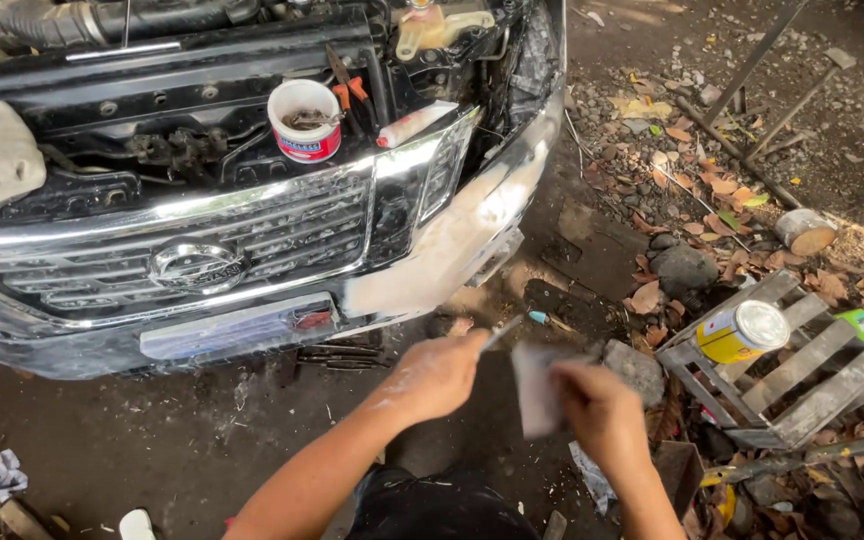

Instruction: The person applies a white body filler to the front fender and bumper of a car using a metal putty knife. They spread the filler over the surface and smooth it out, working on the area near the wheel arch and the front grille.

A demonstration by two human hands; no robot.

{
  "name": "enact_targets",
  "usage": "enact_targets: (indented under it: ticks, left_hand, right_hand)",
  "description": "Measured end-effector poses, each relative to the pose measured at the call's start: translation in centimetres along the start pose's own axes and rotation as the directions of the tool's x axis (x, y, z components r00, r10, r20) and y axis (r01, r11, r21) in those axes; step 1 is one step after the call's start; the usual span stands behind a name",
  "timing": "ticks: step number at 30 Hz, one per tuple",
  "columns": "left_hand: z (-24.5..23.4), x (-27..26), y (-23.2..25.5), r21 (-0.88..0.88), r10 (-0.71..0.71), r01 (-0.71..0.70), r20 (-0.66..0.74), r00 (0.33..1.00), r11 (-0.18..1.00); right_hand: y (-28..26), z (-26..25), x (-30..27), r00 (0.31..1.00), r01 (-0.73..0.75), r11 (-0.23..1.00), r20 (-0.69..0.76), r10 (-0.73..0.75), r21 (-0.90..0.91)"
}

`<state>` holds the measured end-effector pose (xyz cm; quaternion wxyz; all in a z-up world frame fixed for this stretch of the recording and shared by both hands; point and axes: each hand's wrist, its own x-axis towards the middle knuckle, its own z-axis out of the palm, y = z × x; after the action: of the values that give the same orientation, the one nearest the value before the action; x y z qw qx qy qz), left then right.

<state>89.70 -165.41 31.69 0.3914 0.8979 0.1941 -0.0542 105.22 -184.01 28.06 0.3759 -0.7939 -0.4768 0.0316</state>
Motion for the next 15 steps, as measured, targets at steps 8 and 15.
enact_targets:
  ticks: [8,15]
  left_hand:
    - [2.5,1.5,-2.9,-0.014,0.067,-0.076,-0.323,0.944,0.997]
    - [3.4,0.5,-3.6,-0.365,-0.074,-0.013,-0.223,0.972,0.931]
  right_hand:
    - [1.6,2.6,-1.8,0.984,-0.123,0.979,0.105,0.141,-0.163]
    - [3.0,4.6,-2.8,0.938,-0.344,0.782,0.163,0.305,0.520]
